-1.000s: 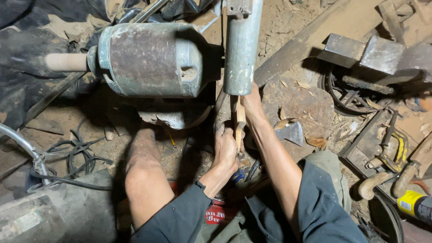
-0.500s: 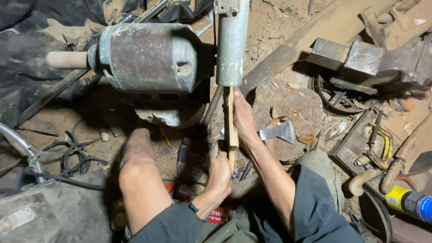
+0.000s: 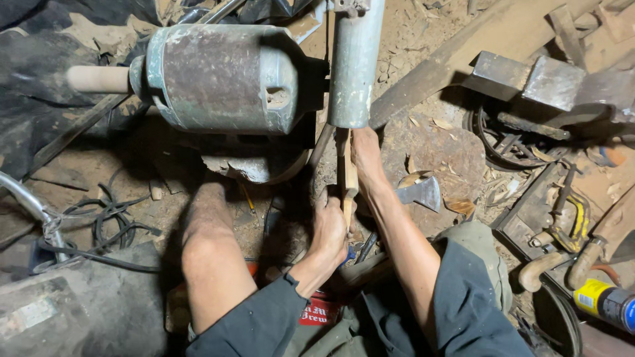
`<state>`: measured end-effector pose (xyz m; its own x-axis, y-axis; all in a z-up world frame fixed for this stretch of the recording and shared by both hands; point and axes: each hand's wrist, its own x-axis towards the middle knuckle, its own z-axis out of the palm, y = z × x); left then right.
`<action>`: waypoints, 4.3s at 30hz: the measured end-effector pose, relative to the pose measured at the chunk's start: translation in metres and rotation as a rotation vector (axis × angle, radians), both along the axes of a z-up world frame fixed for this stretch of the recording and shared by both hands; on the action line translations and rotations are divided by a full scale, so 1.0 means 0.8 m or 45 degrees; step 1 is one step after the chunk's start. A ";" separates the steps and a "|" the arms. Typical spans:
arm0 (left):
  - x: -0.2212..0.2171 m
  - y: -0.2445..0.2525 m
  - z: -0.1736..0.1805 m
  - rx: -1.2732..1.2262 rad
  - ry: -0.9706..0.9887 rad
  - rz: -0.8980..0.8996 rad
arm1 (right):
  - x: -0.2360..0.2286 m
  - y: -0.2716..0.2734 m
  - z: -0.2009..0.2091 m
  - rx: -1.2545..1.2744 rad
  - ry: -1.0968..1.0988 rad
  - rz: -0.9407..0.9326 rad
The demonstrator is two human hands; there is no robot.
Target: The person uses a belt sander to smooth and shape a curved wooden piece. They repeatedly press the wood against the moving belt, rotate it to work different edges, and inspect the surface between passes.
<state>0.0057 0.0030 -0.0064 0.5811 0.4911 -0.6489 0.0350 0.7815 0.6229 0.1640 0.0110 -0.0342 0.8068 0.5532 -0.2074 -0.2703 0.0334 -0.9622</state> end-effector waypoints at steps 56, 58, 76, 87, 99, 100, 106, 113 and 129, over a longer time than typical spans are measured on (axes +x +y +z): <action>-0.045 -0.034 0.089 -0.196 -0.324 -0.330 | -0.020 -0.070 0.059 0.059 0.606 -0.108; -0.043 -0.032 0.081 -0.184 -0.330 -0.313 | -0.019 -0.065 0.064 0.005 0.619 -0.109; 0.045 0.026 -0.002 0.125 0.106 -0.050 | 0.045 0.037 -0.018 0.175 0.144 -0.062; 0.056 0.035 -0.002 0.159 0.071 -0.073 | 0.050 0.041 -0.009 0.281 0.137 0.023; 0.033 0.021 0.023 0.055 -0.005 -0.033 | 0.040 0.033 -0.015 0.027 -0.049 0.016; 0.031 0.021 0.026 0.038 -0.004 -0.034 | 0.035 0.033 -0.012 0.077 -0.022 0.005; 0.010 0.006 0.026 0.088 -0.053 -0.027 | 0.009 0.018 0.012 0.080 -0.170 0.003; -0.015 -0.013 0.013 0.137 -0.027 -0.026 | -0.020 0.002 0.036 0.061 -0.062 0.026; -0.068 -0.040 0.034 0.125 -0.047 -0.079 | -0.066 -0.031 0.041 -0.028 0.107 0.083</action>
